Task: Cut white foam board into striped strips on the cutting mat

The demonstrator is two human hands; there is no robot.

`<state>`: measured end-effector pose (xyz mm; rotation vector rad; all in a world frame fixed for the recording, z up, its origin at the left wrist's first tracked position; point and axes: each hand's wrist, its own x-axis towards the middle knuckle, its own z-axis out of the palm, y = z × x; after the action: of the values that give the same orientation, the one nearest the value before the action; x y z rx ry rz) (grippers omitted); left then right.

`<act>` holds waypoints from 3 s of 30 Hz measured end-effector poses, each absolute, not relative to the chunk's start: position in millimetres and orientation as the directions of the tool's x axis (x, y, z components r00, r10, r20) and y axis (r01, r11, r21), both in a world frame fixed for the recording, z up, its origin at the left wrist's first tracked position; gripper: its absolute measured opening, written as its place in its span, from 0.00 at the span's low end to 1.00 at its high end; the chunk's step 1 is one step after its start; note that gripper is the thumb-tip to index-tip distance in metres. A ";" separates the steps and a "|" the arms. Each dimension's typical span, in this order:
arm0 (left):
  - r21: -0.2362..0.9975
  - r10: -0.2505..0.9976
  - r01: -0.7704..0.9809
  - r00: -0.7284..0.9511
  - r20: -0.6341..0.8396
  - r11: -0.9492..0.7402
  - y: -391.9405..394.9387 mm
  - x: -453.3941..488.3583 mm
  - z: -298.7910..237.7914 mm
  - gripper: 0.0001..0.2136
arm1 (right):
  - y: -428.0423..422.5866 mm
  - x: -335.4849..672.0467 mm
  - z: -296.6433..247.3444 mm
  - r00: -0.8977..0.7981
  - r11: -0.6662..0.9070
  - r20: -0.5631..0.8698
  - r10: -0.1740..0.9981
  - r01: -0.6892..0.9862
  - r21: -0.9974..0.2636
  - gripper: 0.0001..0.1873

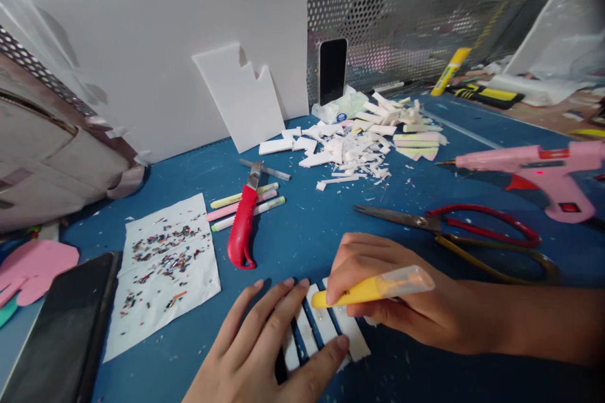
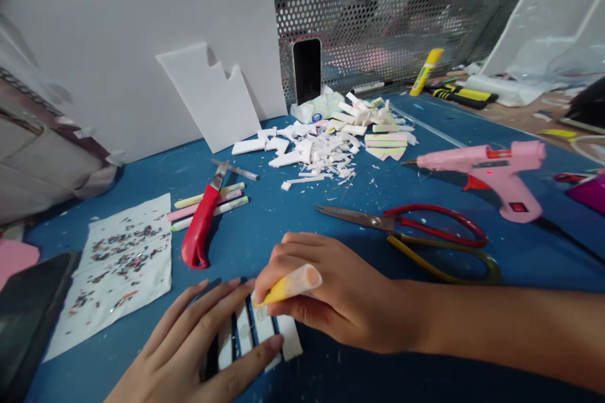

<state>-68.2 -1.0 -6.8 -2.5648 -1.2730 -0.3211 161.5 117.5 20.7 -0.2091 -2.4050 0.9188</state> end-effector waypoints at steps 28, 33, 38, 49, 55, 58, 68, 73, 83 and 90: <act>-0.141 0.728 0.789 0.608 0.317 -0.598 -0.2 -68.4 -5.2 0.18 | 119.5 161.3 20.7 -0.841 0.727 0.445 0.308 -0.093 -0.680 0.13; -0.127 0.726 0.786 0.610 0.319 -0.605 -0.3 -68.6 -5.5 0.19 | 120.0 161.2 21.8 -0.841 0.728 0.443 0.309 -0.091 -0.680 0.13; -0.093 0.733 0.791 0.598 0.324 -0.604 -0.3 -67.8 -5.9 0.19 | 119.8 161.0 21.3 -0.840 0.716 0.446 0.309 -0.103 -0.690 0.13; -0.135 0.728 0.800 0.591 0.348 -0.585 0.6 -67.0 -5.3 0.18 | 119.7 162.9 20.3 -0.792 0.662 0.467 0.393 -0.109 -0.741 0.11; -0.134 0.725 0.803 0.585 0.363 -0.580 0.9 -67.0 -6.7 0.19 | 119.4 161.7 19.8 -0.845 0.729 0.432 0.314 -0.077 -0.681 0.13; -0.125 0.723 0.805 0.580 0.376 -0.581 0.4 -66.6 -7.4 0.19 | 119.4 160.3 21.0 -0.851 0.728 0.428 0.303 -0.082 -0.681 0.15; -0.164 0.729 0.794 0.604 0.322 -0.585 -1.1 -68.3 -6.1 0.19 | 120.6 159.7 23.2 -0.857 0.709 0.418 0.302 -0.091 -0.700 0.15; -0.180 0.731 0.794 0.606 0.315 -0.581 -1.1 -68.1 -5.9 0.20 | 120.2 160.1 20.7 -0.835 0.706 0.458 0.305 -0.125 -0.697 0.12; -0.112 0.742 0.800 0.591 0.316 -0.589 -1.9 -68.0 -7.4 0.19 | 118.2 159.0 23.3 -0.857 0.704 0.419 0.299 -0.099 -0.703 0.16; -0.163 0.732 0.792 0.607 0.311 -0.588 -1.4 -68.3 -6.1 0.19 | 119.1 162.0 22.3 -0.816 0.673 0.468 0.339 -0.138 -0.727 0.14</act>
<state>-68.3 -1.4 -6.1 -2.5511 -1.2419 -0.3050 162.0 119.1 22.3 -0.1545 -2.2985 1.0633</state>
